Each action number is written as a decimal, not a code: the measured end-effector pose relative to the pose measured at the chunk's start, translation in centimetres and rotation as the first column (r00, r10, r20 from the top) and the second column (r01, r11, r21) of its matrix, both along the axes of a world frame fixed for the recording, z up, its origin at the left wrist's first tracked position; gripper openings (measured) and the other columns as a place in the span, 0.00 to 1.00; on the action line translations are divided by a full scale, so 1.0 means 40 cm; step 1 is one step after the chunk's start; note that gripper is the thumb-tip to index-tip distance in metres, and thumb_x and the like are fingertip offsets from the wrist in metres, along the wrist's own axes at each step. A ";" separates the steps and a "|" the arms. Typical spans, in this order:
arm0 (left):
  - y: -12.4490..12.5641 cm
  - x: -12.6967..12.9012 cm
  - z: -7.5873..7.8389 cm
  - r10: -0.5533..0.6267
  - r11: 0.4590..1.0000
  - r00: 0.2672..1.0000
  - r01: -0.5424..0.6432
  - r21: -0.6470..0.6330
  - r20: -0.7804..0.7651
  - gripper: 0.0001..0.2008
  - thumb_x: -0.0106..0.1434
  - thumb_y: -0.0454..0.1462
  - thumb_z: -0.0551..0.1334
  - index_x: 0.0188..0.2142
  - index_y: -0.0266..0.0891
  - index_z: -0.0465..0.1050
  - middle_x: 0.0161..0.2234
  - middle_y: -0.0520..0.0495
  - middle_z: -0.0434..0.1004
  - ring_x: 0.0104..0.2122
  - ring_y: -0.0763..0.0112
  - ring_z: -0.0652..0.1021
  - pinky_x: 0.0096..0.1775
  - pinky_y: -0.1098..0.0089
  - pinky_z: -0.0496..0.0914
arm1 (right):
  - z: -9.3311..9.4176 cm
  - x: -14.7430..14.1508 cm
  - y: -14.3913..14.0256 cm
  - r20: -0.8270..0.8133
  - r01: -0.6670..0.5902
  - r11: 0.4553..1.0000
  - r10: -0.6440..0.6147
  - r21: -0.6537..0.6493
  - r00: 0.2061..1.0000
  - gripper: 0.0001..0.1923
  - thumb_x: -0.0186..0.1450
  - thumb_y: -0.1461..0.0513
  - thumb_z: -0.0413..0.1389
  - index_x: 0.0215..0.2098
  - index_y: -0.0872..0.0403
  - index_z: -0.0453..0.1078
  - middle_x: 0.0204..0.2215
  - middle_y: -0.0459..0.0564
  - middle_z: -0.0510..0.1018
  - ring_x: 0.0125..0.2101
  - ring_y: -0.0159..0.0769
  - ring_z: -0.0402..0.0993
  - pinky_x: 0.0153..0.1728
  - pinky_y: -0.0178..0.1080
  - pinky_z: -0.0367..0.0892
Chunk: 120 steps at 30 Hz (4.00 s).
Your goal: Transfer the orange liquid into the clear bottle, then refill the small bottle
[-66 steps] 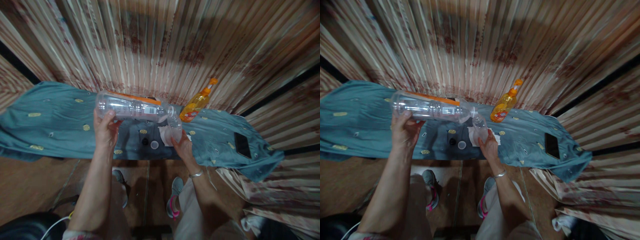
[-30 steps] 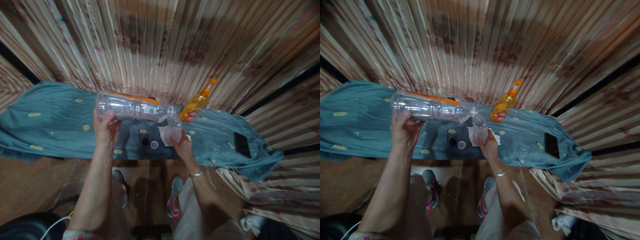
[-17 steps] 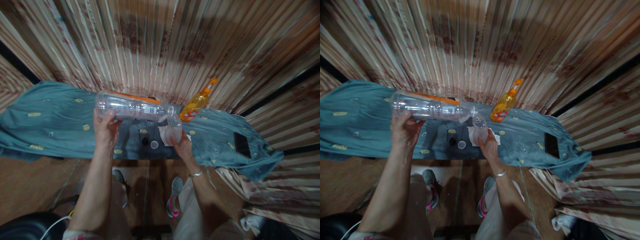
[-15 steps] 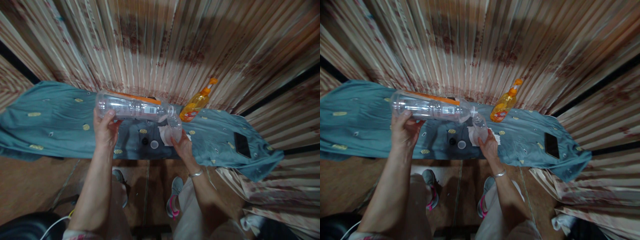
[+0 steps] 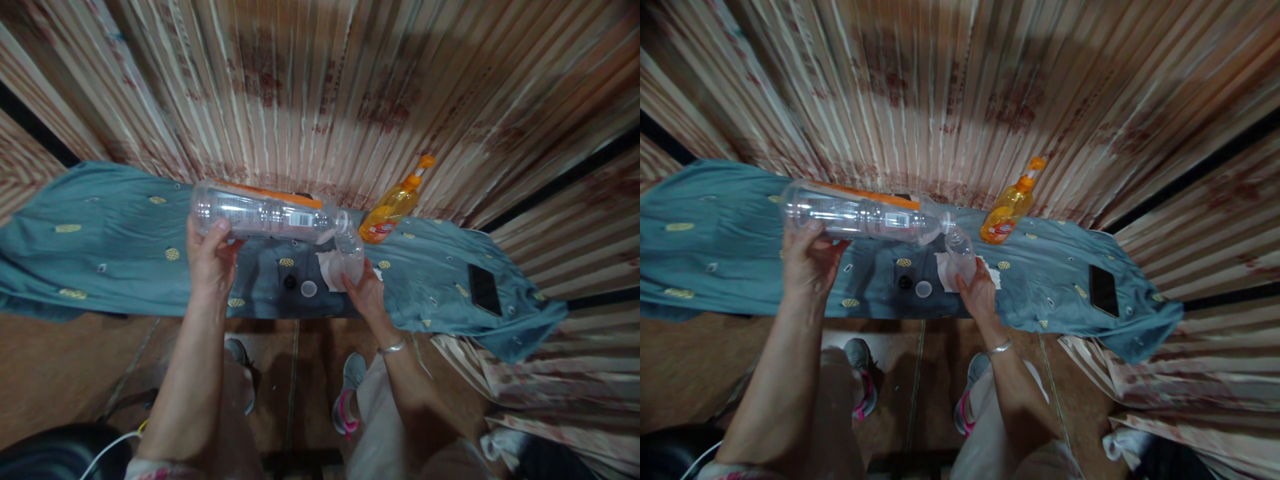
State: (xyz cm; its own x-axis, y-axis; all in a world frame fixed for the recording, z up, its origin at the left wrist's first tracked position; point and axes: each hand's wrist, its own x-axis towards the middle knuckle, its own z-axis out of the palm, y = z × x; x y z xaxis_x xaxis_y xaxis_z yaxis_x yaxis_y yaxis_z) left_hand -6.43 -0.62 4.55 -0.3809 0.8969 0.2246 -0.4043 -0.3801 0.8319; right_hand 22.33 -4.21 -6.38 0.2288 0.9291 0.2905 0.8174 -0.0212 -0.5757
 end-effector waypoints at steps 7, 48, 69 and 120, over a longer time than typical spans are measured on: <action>0.001 0.002 0.001 0.005 1.000 0.999 -0.005 -0.010 0.048 0.19 0.44 0.41 0.73 0.35 0.47 0.71 0.39 0.55 0.78 0.43 0.61 0.75 0.34 0.64 0.62 | 0.003 -0.003 0.000 0.017 0.004 1.000 -0.004 -0.017 1.000 0.36 0.63 0.52 0.56 0.63 0.64 0.60 0.47 0.68 0.78 0.47 0.53 0.77 0.47 0.54 0.72; 0.007 -0.004 -0.003 -0.019 1.000 0.988 0.015 0.027 0.150 0.23 0.41 0.36 0.76 0.36 0.43 0.70 0.37 0.53 0.77 0.34 0.72 0.76 0.29 0.76 0.68 | 0.008 -0.008 -0.007 0.083 -0.038 0.999 0.036 0.027 0.996 0.35 0.63 0.55 0.54 0.63 0.66 0.57 0.53 0.69 0.75 0.53 0.52 0.75 0.52 0.53 0.72; 0.013 0.012 -0.005 -0.009 1.000 0.987 0.010 -0.010 0.161 0.22 0.40 0.37 0.75 0.35 0.46 0.72 0.38 0.52 0.77 0.34 0.70 0.77 0.26 0.77 0.66 | 0.023 -0.009 -0.007 0.054 -0.015 1.000 0.014 0.024 0.998 0.29 0.60 0.55 0.57 0.57 0.59 0.61 0.44 0.62 0.79 0.43 0.49 0.78 0.45 0.49 0.73; 0.011 -0.016 -0.037 -0.088 0.981 0.991 0.104 -0.163 0.099 0.21 0.43 0.37 0.75 0.37 0.47 0.72 0.40 0.54 0.78 0.33 0.72 0.79 0.30 0.75 0.77 | 0.007 0.001 0.018 -0.115 -0.116 0.993 0.115 -0.003 0.987 0.40 0.59 0.54 0.62 0.64 0.61 0.56 0.51 0.65 0.77 0.51 0.50 0.77 0.50 0.52 0.73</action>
State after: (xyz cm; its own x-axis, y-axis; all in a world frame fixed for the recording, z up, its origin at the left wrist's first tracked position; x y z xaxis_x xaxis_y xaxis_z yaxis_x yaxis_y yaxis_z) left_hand -7.06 -0.18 3.07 -0.3032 0.9522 0.0368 -0.5091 -0.1945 0.8385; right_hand 22.38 -3.47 -6.11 0.1507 0.9540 0.2592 0.7437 0.0633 -0.6655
